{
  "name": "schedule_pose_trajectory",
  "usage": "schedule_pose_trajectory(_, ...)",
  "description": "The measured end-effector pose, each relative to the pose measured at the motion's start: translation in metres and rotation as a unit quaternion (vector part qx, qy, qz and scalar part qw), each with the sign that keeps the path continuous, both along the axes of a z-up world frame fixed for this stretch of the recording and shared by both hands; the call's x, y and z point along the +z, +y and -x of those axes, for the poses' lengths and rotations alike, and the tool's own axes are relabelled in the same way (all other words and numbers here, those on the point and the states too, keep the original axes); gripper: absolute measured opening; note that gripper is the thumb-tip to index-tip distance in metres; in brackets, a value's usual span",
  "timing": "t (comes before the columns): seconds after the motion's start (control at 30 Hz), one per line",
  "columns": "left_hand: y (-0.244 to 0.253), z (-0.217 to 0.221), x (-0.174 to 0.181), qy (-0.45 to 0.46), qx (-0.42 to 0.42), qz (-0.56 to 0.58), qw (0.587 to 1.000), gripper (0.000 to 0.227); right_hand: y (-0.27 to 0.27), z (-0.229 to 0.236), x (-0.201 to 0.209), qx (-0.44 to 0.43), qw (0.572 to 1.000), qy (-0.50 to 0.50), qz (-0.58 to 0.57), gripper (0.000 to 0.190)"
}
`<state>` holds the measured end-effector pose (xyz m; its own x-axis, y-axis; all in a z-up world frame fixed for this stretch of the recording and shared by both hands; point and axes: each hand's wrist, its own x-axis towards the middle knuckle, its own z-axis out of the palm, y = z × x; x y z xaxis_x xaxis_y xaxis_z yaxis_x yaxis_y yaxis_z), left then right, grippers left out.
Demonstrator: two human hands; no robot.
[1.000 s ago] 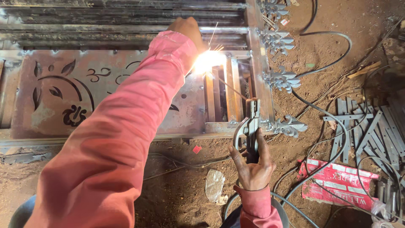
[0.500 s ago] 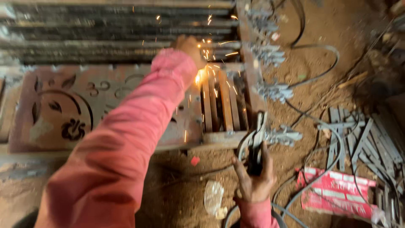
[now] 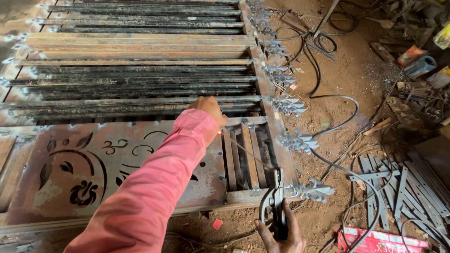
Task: The person welds a decorative metal plate and various horizontal bars onto a larger gate frame using a welding tool.
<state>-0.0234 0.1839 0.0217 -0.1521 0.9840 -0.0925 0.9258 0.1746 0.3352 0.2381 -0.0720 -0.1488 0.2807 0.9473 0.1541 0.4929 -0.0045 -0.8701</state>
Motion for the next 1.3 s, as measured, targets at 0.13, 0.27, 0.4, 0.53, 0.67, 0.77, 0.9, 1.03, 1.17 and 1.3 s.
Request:
schedule_pose_trajectory(0.13, 0.006, 0.01, -0.002, -0.015, 0.004, 0.002, 1.0, 0.041, 0.007, -0.001, -0.008, 0.012, 1.0, -0.002, -0.018, 0.088)
schedule_pose_trajectory(0.27, 0.004, 0.013, -0.005, -0.017, -0.004, -0.022, 1.0, 0.04, 0.014, 0.0, -0.018, 0.036, 0.992, 0.058, -0.108, 0.09)
schedule_pose_trajectory(0.4, 0.005, 0.008, -0.005, -0.009, 0.007, -0.001, 1.0, 0.037, 0.011, -0.004, -0.03, -0.003, 1.0, 0.02, -0.002, 0.093)
schedule_pose_trajectory(0.53, 0.011, 0.005, -0.007, -0.007, -0.008, 0.019, 1.0, 0.036, 0.005, -0.009, -0.044, -0.035, 0.998, 0.056, 0.013, 0.097)
schedule_pose_trajectory(0.67, 0.011, 0.009, -0.017, -0.005, -0.001, -0.02, 1.0, 0.04, 0.016, -0.019, -0.051, -0.002, 0.996, 0.05, -0.077, 0.095)
schedule_pose_trajectory(0.77, 0.012, 0.007, -0.02, 0.008, 0.002, -0.047, 0.999, 0.043, 0.031, -0.019, -0.048, 0.001, 0.993, 0.073, -0.093, 0.095)
schedule_pose_trajectory(0.9, 0.01, 0.006, -0.017, 0.002, 0.005, -0.015, 1.0, 0.042, 0.045, -0.008, -0.041, -0.007, 0.99, 0.094, -0.105, 0.095)
schedule_pose_trajectory(1.03, 0.008, 0.009, -0.011, 0.0, 0.008, 0.01, 1.0, 0.046, 0.056, -0.002, -0.035, -0.01, 0.987, 0.107, -0.116, 0.095)
schedule_pose_trajectory(1.17, 0.009, 0.013, -0.014, -0.013, -0.002, 0.008, 1.0, 0.044, 0.055, -0.001, -0.036, -0.012, 0.987, 0.113, -0.111, 0.095)
schedule_pose_trajectory(1.3, 0.013, 0.017, -0.021, -0.007, -0.018, 0.006, 1.0, 0.05, 0.052, 0.004, -0.04, -0.017, 0.988, 0.115, -0.105, 0.095)
